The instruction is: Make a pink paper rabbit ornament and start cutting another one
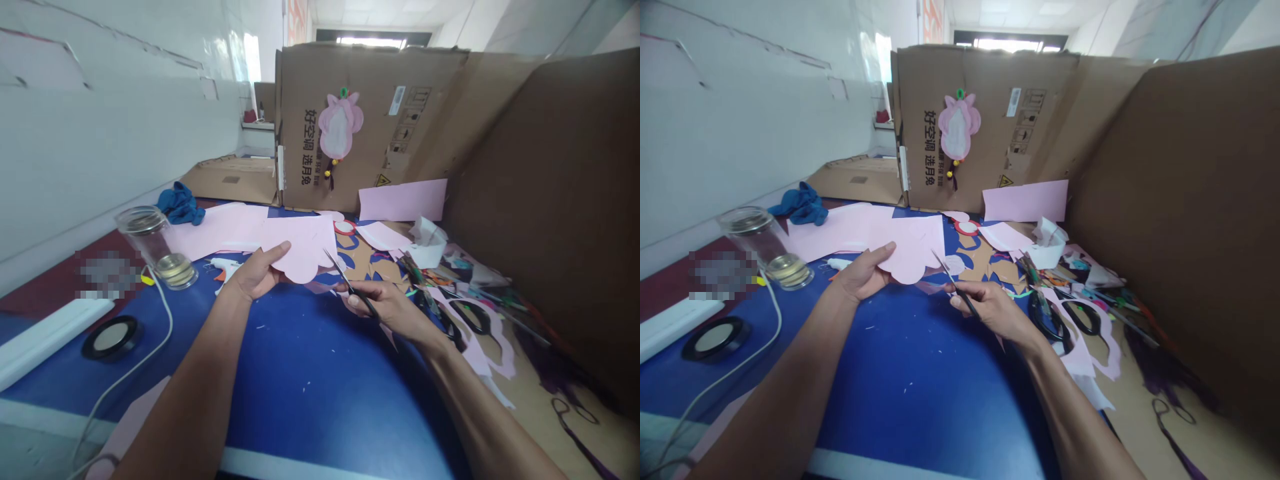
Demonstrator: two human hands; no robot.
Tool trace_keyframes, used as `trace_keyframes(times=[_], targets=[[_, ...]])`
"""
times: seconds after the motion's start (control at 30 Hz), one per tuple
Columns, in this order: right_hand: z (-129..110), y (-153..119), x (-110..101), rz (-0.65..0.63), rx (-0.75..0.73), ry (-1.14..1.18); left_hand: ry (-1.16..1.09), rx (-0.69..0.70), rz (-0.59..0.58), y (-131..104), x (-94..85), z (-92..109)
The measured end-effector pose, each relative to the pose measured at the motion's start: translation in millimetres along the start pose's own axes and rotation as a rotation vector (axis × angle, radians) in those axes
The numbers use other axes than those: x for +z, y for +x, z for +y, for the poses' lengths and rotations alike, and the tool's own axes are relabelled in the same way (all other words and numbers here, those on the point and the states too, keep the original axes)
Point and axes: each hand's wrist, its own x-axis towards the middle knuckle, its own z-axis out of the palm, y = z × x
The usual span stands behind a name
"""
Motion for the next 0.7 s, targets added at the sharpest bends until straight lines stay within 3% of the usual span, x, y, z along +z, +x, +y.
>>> trace_keyframes(times=[0.13, 0.27, 0.4, 0.53, 0.7], targets=[[-4.8, 1.7, 3.1, 0.018, -0.012, 0.032, 0.005, -0.117, -0.116, 2.5, -1.1, -0.6], [-5.0, 3.0, 4.8, 0.107, -0.003, 0.054, -0.027, -0.088, -0.137, 3.5, 10.1, -2.5], [1.2, 6.4, 8.1, 0.172, -0.017, 0.101, -0.053, 0.037, -0.054, 3.1, 34.1, -11.8], [8.8, 9.9, 12.6, 0.164, -0.024, 0.159, -0.082, 0.078, 0.074, 2.4, 55.6, -22.7], [7.8, 9.6, 15.4, 0.136, -0.045, 0.109, -0.059, 0.078, 0.217, 2.6, 63.0, -27.7]])
